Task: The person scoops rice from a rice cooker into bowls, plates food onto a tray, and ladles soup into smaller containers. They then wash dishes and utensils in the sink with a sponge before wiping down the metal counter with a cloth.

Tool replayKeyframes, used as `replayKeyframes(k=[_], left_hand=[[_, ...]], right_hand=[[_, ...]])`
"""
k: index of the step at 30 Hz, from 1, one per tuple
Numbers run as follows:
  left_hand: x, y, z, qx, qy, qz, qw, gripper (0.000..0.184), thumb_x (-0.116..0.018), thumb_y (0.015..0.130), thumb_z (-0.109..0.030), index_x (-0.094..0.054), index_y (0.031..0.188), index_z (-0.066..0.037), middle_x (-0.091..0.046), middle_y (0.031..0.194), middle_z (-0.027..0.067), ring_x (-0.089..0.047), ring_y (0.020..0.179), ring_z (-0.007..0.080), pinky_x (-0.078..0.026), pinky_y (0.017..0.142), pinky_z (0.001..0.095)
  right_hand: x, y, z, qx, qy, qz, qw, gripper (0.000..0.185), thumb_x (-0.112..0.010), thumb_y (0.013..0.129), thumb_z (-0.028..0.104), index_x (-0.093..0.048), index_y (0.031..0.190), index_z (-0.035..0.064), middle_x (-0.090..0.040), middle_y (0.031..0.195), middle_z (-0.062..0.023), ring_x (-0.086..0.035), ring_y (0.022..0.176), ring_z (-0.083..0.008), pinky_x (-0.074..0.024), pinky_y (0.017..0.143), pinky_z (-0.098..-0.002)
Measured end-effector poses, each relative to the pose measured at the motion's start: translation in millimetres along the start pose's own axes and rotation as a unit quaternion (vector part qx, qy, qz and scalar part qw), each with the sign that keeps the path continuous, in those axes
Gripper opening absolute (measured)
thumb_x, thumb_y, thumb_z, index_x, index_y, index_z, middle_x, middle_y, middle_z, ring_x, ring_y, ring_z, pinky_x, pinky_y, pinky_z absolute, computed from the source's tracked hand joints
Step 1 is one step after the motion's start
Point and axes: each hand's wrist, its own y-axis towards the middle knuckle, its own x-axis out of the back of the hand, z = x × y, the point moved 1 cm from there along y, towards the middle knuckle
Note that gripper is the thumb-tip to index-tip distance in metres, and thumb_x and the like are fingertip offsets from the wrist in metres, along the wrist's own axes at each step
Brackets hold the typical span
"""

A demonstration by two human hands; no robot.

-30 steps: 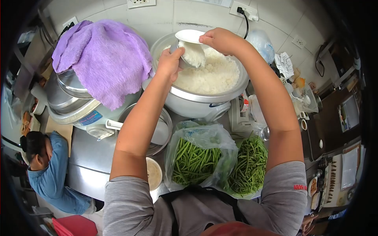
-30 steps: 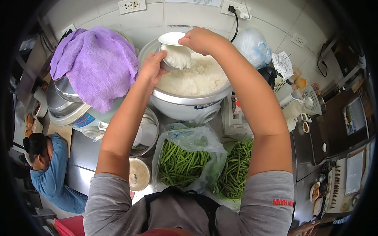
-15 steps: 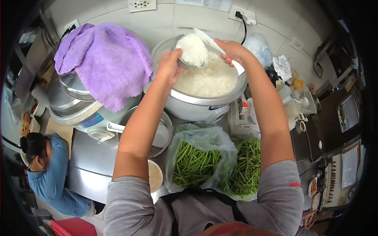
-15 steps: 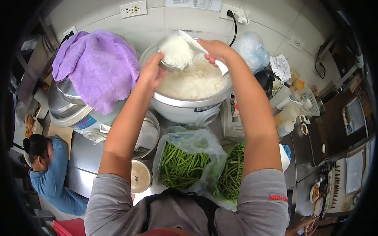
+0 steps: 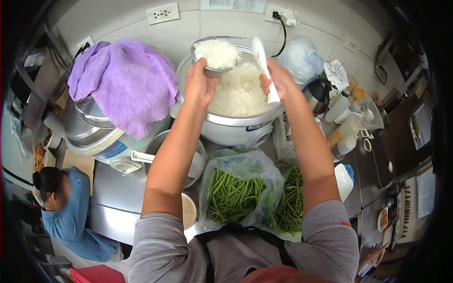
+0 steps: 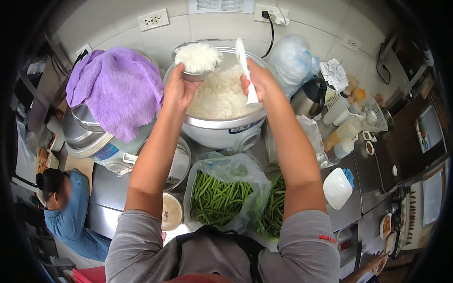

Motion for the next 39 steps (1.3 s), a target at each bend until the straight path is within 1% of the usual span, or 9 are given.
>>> replayKeyframes(k=[2,5,8,13,21,29,33,36,39], left_hand=[[-5,-2,5,-0.030,0.002,-0.010,1.000,0.036,-0.038,0.084,-0.017,-0.035,0.116,0.000,-0.040,0.119,0.0155,-0.040,0.111,0.0278,-0.032,0.089,0.0495],[-7,-5,16,-0.039,0.023,-0.018,0.999,0.036,-0.040,0.082,-0.015,-0.034,0.115,-0.001,-0.041,0.118,0.0150,-0.041,0.109,0.0276,-0.032,0.088,0.0506],[-13,-13,20,-0.022,0.041,-0.031,0.998,0.034,-0.042,0.081,-0.012,-0.035,0.113,-0.001,-0.043,0.115,0.0145,-0.044,0.106,0.0267,-0.035,0.085,0.0493],[-13,-21,12,-0.011,0.088,-0.019,0.996,0.032,-0.044,0.081,-0.012,-0.038,0.110,-0.002,-0.046,0.112,0.0137,-0.048,0.102,0.0266,-0.041,0.080,0.0451],[-5,-13,9,0.035,0.058,0.042,0.997,0.035,-0.042,0.085,-0.021,-0.038,0.114,-0.001,-0.048,0.111,0.0136,-0.048,0.103,0.0260,-0.043,0.079,0.0430],[-2,-15,12,0.064,0.108,0.041,0.991,0.036,-0.045,0.084,-0.022,-0.038,0.113,-0.001,-0.047,0.112,0.0135,-0.048,0.101,0.0261,-0.043,0.080,0.0438],[8,-13,0,0.079,0.071,0.047,0.993,0.039,-0.042,0.085,-0.024,-0.034,0.116,-0.002,-0.044,0.115,0.0142,-0.046,0.104,0.0284,-0.041,0.083,0.0449],[5,-12,-11,0.072,0.032,0.038,0.996,0.039,-0.040,0.086,-0.024,-0.033,0.118,-0.002,-0.040,0.119,0.0153,-0.043,0.108,0.0295,-0.038,0.084,0.0462],[1,-13,-14,0.051,-0.010,0.006,0.999,0.038,-0.038,0.087,-0.022,-0.033,0.118,-0.001,-0.038,0.122,0.0154,-0.041,0.110,0.0291,-0.036,0.086,0.0472]], right_hand=[[3,1,-19,-0.066,0.105,0.075,0.989,0.031,-0.034,0.086,0.045,-0.042,0.083,0.0157,-0.038,0.052,0.0014,-0.031,0.036,-0.0053,-0.0268,0.029,-0.0203],[-5,2,-18,-0.045,0.182,0.127,0.974,0.029,-0.035,0.086,0.042,-0.042,0.083,0.0146,-0.038,0.051,0.0015,-0.032,0.036,-0.0058,-0.0264,0.029,-0.0201],[-26,-12,-3,0.072,-0.022,0.027,0.997,0.029,-0.039,0.085,0.037,-0.048,0.097,0.0118,-0.041,0.054,0.0003,-0.036,0.038,-0.0079,-0.0308,0.033,-0.0225],[-43,-21,-8,0.222,-0.354,-0.077,0.905,0.035,-0.043,0.083,0.034,-0.053,0.104,0.0073,-0.052,0.062,-0.0044,-0.045,0.042,-0.0112,-0.0374,0.039,-0.0252],[-16,-17,18,0.105,-0.237,-0.023,0.966,0.037,-0.044,0.084,0.036,-0.052,0.104,0.0064,-0.042,0.050,-0.0006,-0.038,0.037,-0.0089,-0.0328,0.035,-0.0240],[-47,-29,37,0.185,-0.521,0.015,0.833,0.037,-0.045,0.082,0.033,-0.052,0.109,0.0097,-0.042,0.053,-0.0008,-0.040,0.041,-0.0094,-0.0360,0.038,-0.0240],[-32,-36,39,0.207,-0.575,0.004,0.791,0.038,-0.048,0.081,0.031,-0.051,0.111,0.0091,-0.060,0.076,-0.0075,-0.055,0.058,-0.0163,-0.0442,0.049,-0.0273],[-13,-31,25,0.425,-0.567,-0.021,0.705,0.037,-0.050,0.080,0.030,-0.050,0.111,0.0090,-0.059,0.097,-0.0127,-0.058,0.079,-0.0243,-0.0458,0.066,-0.0305],[-23,-44,1,0.314,-0.627,-0.026,0.712,0.036,-0.051,0.080,0.028,-0.050,0.110,0.0084,-0.055,0.103,-0.0152,-0.054,0.091,-0.0294,-0.0416,0.078,-0.0312]])
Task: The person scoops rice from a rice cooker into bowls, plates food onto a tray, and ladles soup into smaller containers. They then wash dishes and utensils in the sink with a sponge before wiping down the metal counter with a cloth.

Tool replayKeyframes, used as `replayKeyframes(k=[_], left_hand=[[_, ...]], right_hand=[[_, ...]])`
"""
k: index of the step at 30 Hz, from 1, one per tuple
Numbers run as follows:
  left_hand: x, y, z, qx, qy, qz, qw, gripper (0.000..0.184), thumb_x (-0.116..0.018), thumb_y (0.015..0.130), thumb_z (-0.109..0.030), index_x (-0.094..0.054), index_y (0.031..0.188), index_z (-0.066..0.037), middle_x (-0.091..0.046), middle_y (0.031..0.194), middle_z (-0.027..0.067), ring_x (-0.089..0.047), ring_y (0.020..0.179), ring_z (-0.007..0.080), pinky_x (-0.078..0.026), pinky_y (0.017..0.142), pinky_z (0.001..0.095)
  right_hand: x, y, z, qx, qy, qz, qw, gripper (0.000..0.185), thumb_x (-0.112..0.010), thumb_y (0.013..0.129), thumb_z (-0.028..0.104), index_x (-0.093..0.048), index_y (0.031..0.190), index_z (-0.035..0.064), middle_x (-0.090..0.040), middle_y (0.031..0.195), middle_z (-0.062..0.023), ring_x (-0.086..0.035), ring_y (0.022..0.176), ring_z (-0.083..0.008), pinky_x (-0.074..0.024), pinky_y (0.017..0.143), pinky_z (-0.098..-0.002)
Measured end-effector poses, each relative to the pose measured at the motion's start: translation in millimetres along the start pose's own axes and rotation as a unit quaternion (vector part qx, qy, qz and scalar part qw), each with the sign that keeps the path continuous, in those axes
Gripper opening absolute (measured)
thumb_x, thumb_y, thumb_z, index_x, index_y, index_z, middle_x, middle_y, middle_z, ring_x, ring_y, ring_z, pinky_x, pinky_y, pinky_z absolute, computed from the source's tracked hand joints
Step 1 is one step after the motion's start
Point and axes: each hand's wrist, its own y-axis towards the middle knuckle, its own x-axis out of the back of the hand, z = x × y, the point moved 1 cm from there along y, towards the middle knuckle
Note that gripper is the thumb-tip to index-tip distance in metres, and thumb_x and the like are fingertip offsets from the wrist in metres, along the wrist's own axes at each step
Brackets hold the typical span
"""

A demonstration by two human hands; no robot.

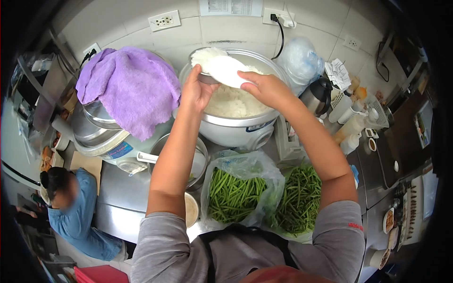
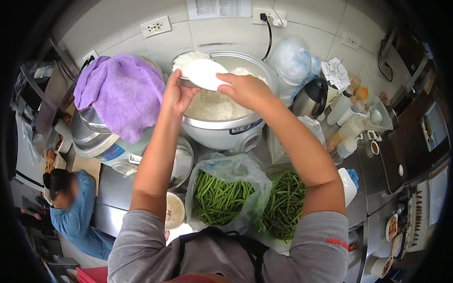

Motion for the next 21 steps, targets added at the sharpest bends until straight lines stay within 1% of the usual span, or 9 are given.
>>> replayKeyframes(k=[1,4,5,8,11,14,17,20,21], left_hand=[[0,-1,-1,-0.011,-0.004,-0.016,1.000,0.038,-0.038,0.087,-0.022,-0.033,0.118,-0.001,-0.038,0.122,0.0150,-0.041,0.110,0.0292,-0.035,0.087,0.0476],[6,-2,-4,-0.041,-0.010,-0.037,0.998,0.038,-0.037,0.087,-0.023,-0.033,0.119,-0.001,-0.038,0.122,0.0139,-0.040,0.110,0.0295,-0.033,0.088,0.0485],[8,-1,-4,-0.050,-0.010,-0.038,0.998,0.039,-0.036,0.087,-0.023,-0.032,0.119,-0.001,-0.038,0.122,0.0136,-0.040,0.111,0.0297,-0.032,0.088,0.0487],[12,2,5,-0.055,0.008,-0.001,0.998,0.040,-0.034,0.087,-0.023,-0.029,0.122,-0.003,-0.033,0.127,0.0135,-0.035,0.115,0.0313,-0.030,0.091,0.0496],[12,1,18,-0.084,0.003,0.002,0.996,0.040,-0.034,0.087,-0.023,-0.029,0.122,-0.003,-0.033,0.127,0.0135,-0.036,0.114,0.0311,-0.031,0.091,0.0496],[7,-17,8,-0.072,-0.011,-0.025,0.997,0.036,-0.037,0.087,-0.022,-0.035,0.115,0.000,-0.040,0.120,0.0145,-0.043,0.108,0.0287,-0.039,0.083,0.0462],[12,-22,2,-0.073,0.007,0.004,0.997,0.037,-0.037,0.087,-0.023,-0.034,0.116,-0.001,-0.041,0.119,0.0141,-0.044,0.107,0.0285,-0.040,0.083,0.0452],[10,-48,-7,-0.057,0.013,-0.004,0.998,0.039,-0.037,0.087,-0.025,-0.033,0.118,-0.002,-0.041,0.119,0.0139,-0.045,0.106,0.0287,-0.042,0.081,0.0438],[14,-59,-16,-0.062,0.006,0.009,0.998,0.040,-0.037,0.087,-0.025,-0.033,0.118,-0.002,-0.041,0.120,0.0140,-0.045,0.106,0.0289,-0.042,0.081,0.0441]], right_hand=[[-6,-2,-14,-0.005,0.004,-0.061,0.998,0.041,-0.051,0.078,0.036,-0.051,0.110,0.0115,-0.056,0.100,-0.0131,-0.055,0.089,-0.0281,-0.0423,0.076,-0.0354],[-5,-10,-49,-0.082,-0.054,-0.086,0.991,0.040,-0.051,0.078,0.034,-0.051,0.110,0.0105,-0.056,0.101,-0.0136,-0.055,0.089,-0.0275,-0.0422,0.076,-0.0348],[-10,-6,-59,-0.099,0.043,-0.111,0.988,0.041,-0.051,0.078,0.033,-0.051,0.111,0.0082,-0.055,0.103,-0.0157,-0.054,0.092,-0.0270,-0.0414,0.078,-0.0337],[-6,-4,-18,-0.198,0.246,-0.039,0.948,0.040,-0.050,0.079,0.030,-0.050,0.110,0.0058,-0.057,0.098,-0.0159,-0.058,0.080,-0.0231,-0.0449,0.069,-0.0314],[-20,-1,-2,-0.180,0.261,-0.021,0.948,0.038,-0.049,0.080,0.029,-0.051,0.110,0.0054,-0.059,0.089,-0.0124,-0.055,0.058,-0.0162,-0.0458,0.053,-0.0281],[-22,6,-37,-0.154,0.149,-0.062,0.975,0.038,-0.049,0.080,0.030,-0.051,0.109,0.0058,-0.059,0.089,-0.0131,-0.055,0.060,-0.0167,-0.0462,0.054,-0.0278],[-9,-1,-7,-0.233,0.277,0.023,0.932,0.041,-0.050,0.079,0.032,-0.051,0.110,0.0058,-0.056,0.100,-0.0173,-0.057,0.085,-0.0250,-0.0440,0.073,-0.0305],[-36,9,-26,-0.069,0.069,-0.100,0.990,0.039,-0.051,0.078,0.032,-0.053,0.107,0.0067,-0.054,0.102,-0.0174,-0.052,0.096,-0.0290,-0.0403,0.080,-0.0330],[-37,6,-28,-0.055,-0.007,-0.100,0.993,0.036,-0.050,0.079,0.030,-0.052,0.109,0.0102,-0.056,0.099,-0.0153,-0.055,0.089,-0.0293,-0.0430,0.074,-0.0351]])
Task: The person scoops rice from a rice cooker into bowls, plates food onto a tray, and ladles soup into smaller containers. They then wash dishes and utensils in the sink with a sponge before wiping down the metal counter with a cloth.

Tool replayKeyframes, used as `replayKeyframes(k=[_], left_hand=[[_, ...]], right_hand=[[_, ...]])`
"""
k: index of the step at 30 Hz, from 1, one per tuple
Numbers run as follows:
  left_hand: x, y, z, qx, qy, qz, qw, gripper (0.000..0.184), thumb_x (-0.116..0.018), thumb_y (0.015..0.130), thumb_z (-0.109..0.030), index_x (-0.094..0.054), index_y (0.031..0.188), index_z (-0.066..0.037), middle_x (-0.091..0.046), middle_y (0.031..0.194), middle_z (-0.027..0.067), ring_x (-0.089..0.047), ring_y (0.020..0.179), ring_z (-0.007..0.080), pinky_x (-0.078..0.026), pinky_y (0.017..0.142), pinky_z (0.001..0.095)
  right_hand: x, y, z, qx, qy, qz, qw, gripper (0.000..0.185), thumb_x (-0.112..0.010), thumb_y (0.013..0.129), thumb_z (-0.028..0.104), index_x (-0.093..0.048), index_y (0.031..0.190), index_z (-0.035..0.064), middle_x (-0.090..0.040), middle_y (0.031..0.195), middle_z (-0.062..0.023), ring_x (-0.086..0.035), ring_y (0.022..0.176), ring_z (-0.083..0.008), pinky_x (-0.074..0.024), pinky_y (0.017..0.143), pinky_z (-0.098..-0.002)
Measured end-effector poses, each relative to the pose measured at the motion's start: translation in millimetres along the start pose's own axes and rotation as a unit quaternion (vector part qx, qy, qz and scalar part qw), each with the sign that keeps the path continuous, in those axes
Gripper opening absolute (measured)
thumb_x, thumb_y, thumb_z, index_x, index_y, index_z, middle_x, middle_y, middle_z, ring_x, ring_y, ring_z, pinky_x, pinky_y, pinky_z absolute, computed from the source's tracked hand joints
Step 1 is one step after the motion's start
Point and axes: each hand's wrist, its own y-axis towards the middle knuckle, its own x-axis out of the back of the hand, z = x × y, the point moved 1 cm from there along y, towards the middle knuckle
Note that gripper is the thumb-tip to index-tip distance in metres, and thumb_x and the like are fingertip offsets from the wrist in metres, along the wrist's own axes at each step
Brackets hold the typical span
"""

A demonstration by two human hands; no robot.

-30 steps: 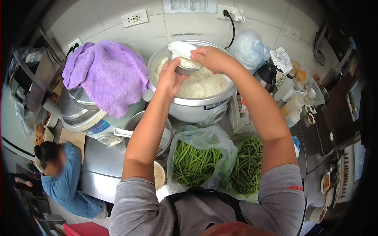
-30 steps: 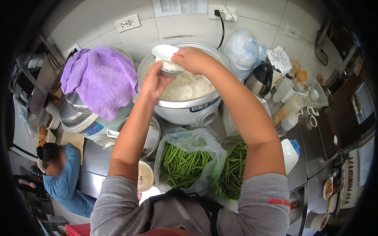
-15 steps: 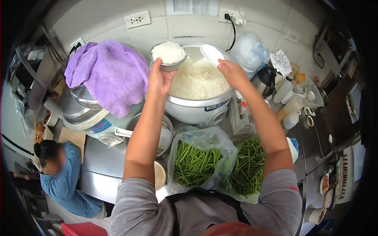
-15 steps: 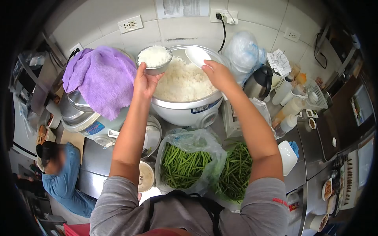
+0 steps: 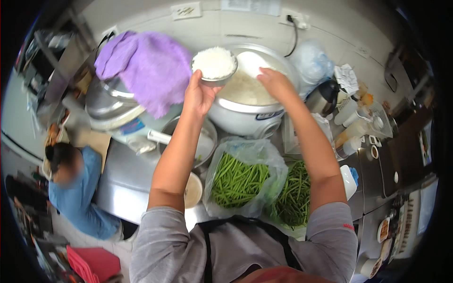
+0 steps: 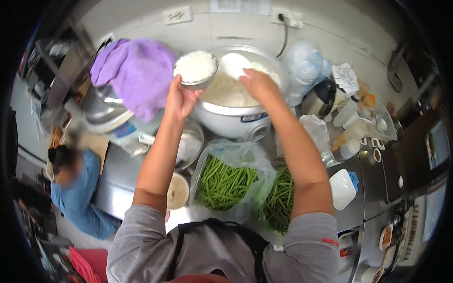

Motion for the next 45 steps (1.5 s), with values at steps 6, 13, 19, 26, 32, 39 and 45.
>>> replayKeyframes(k=[6,13,19,26,32,39,45], left_hand=[[9,-81,-93,-0.058,0.003,0.026,0.998,0.054,-0.046,0.082,-0.035,-0.028,0.123,-0.005,-0.037,0.124,0.0146,-0.039,0.111,0.0327,-0.038,0.087,0.0483],[63,-169,-160,-0.084,-0.006,-0.013,0.996,0.061,-0.049,0.081,-0.038,-0.022,0.127,-0.008,-0.030,0.128,0.0144,-0.035,0.115,0.0335,-0.040,0.086,0.0502],[136,-233,-196,-0.056,-0.051,-0.061,0.995,0.066,-0.053,0.077,-0.041,-0.025,0.127,-0.008,-0.030,0.130,0.0104,-0.033,0.117,0.0292,-0.029,0.095,0.0472],[195,-294,-233,-0.043,-0.011,-0.125,0.991,0.066,-0.053,0.077,-0.040,-0.027,0.127,-0.006,-0.031,0.130,0.0101,-0.031,0.119,0.0265,-0.024,0.098,0.0452],[223,-318,-267,-0.070,-0.014,-0.124,0.990,0.061,-0.053,0.079,-0.035,-0.028,0.126,-0.006,-0.030,0.131,0.0104,-0.030,0.119,0.0270,-0.024,0.098,0.0452],[248,-314,-267,-0.104,-0.053,-0.167,0.979,0.059,-0.050,0.081,-0.034,-0.025,0.127,-0.007,-0.026,0.132,0.0116,-0.027,0.120,0.0294,-0.026,0.095,0.0508],[242,-298,-251,-0.080,-0.070,-0.178,0.978,0.060,-0.050,0.081,-0.035,-0.023,0.128,-0.007,-0.026,0.132,0.0135,-0.028,0.120,0.0319,-0.029,0.092,0.0539]], right_hand=[[30,-54,124,0.105,-0.116,0.204,0.966,0.049,-0.049,0.077,0.019,-0.034,0.123,0.0250,-0.058,0.086,-0.0141,-0.057,0.076,-0.0302,-0.0450,0.067,-0.0377],[-76,-71,169,0.204,-0.236,0.210,0.926,0.034,-0.047,0.072,0.011,-0.052,0.106,0.0166,-0.059,0.073,-0.0108,-0.059,0.067,-0.0230,-0.0449,0.054,-0.0371],[-59,38,243,0.090,-0.010,0.055,0.994,0.040,-0.052,0.072,0.033,-0.053,0.104,0.0098,-0.058,0.092,-0.0144,-0.055,0.086,-0.0287,-0.0440,0.073,-0.0375],[-139,151,299,-0.037,0.069,-0.094,0.992,0.051,-0.056,0.068,0.030,-0.046,0.115,0.0136,-0.054,0.104,-0.0156,-0.050,0.101,-0.0279,-0.0398,0.084,-0.0339],[-76,149,297,-0.041,0.079,-0.177,0.980,0.041,-0.052,0.068,0.015,-0.052,0.109,0.0164,-0.056,0.100,-0.0167,-0.053,0.095,-0.0283,-0.0421,0.080,-0.0337],[42,138,191,-0.082,-0.149,-0.296,0.940,0.041,-0.052,0.068,0.019,-0.052,0.109,0.0140,-0.056,0.102,-0.0151,-0.052,0.097,-0.0281,-0.0407,0.082,-0.0347],[-19,102,103,-0.263,-0.155,-0.192,0.933,0.042,-0.053,0.069,0.018,-0.051,0.110,0.0135,-0.052,0.109,-0.0135,-0.049,0.102,-0.0291,-0.0385,0.085,-0.0361]])
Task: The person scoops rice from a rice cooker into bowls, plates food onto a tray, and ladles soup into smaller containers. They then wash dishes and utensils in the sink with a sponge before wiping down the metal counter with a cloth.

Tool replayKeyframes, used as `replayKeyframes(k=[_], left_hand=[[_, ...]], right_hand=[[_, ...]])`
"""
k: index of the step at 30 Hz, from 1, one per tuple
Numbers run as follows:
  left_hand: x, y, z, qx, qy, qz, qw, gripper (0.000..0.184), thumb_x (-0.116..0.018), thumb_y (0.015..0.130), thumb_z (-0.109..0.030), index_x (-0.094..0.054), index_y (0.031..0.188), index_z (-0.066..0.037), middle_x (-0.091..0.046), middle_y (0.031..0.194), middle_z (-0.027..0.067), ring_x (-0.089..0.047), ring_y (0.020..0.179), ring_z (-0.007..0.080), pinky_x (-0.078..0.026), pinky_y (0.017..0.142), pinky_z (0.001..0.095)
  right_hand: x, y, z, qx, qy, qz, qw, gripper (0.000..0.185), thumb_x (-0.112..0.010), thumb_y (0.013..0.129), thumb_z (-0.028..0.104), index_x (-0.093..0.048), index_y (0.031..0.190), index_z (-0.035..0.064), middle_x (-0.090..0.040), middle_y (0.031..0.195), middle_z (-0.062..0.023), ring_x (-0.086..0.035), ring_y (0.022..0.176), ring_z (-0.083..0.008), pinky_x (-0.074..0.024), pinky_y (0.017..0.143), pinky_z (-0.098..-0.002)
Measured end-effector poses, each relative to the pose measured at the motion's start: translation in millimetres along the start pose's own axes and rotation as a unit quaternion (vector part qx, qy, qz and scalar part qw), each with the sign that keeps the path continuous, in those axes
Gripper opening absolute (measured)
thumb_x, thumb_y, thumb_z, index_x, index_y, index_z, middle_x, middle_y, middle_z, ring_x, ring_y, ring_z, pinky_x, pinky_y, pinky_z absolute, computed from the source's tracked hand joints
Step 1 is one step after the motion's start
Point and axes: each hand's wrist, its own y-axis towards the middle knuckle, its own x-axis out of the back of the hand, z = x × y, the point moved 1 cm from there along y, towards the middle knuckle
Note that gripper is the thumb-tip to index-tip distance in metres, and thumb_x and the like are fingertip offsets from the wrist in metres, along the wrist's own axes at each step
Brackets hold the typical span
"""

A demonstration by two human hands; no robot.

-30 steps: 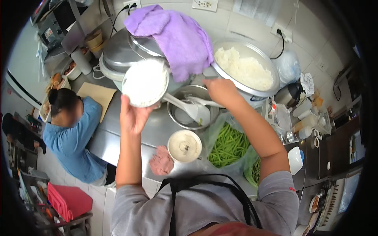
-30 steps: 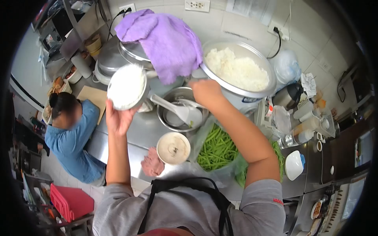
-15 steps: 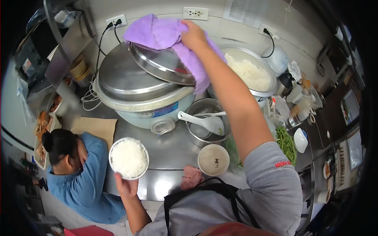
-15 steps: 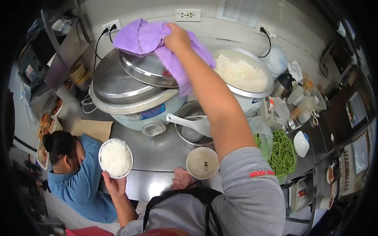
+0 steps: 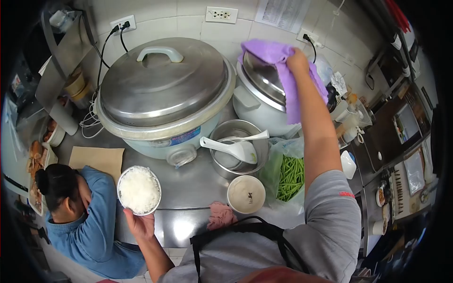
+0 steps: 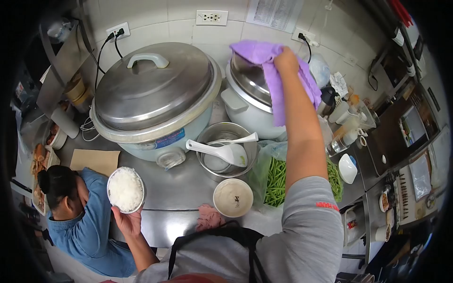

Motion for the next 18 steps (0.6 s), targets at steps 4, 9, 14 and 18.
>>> replayKeyframes(k=[4,9,14,18], left_hand=[[-5,-2,1,0.010,0.028,0.012,0.999,0.062,-0.051,0.080,-0.035,-0.024,0.128,-0.006,-0.027,0.132,0.0121,-0.029,0.119,0.0290,-0.028,0.095,0.0490],[3,-6,3,-0.011,0.030,-0.032,0.999,0.061,-0.051,0.080,-0.035,-0.023,0.128,-0.008,-0.026,0.131,0.0136,-0.030,0.118,0.0322,-0.030,0.091,0.0543],[3,0,12,0.000,0.019,-0.042,0.999,0.061,-0.051,0.080,-0.035,-0.024,0.127,-0.007,-0.027,0.131,0.0134,-0.030,0.118,0.0319,-0.030,0.092,0.0534],[-3,5,16,0.028,0.009,-0.011,1.000,0.059,-0.052,0.080,-0.032,-0.027,0.126,-0.004,-0.032,0.129,0.0116,-0.032,0.119,0.0263,-0.027,0.097,0.0439]], right_hand=[[-22,-8,-10,-0.016,0.009,0.013,1.000,0.041,-0.051,0.069,0.018,-0.051,0.109,0.0127,-0.053,0.108,-0.0146,-0.050,0.101,-0.0296,-0.0391,0.084,-0.0366],[-23,18,-25,-0.015,0.033,0.015,0.999,0.039,-0.050,0.072,0.021,-0.050,0.109,0.0129,-0.055,0.101,-0.0168,-0.051,0.098,-0.0295,-0.0403,0.082,-0.0363],[-29,21,-21,-0.034,-0.064,0.067,0.995,0.045,-0.049,0.075,0.034,-0.046,0.114,0.0114,-0.047,0.112,-0.0184,-0.048,0.100,-0.0344,-0.0390,0.084,-0.0396],[-10,12,22,0.001,-0.127,0.083,0.988,0.051,-0.051,0.075,0.038,-0.042,0.117,0.0102,-0.035,0.124,-0.0178,-0.045,0.104,-0.0361,-0.0382,0.084,-0.0416]])
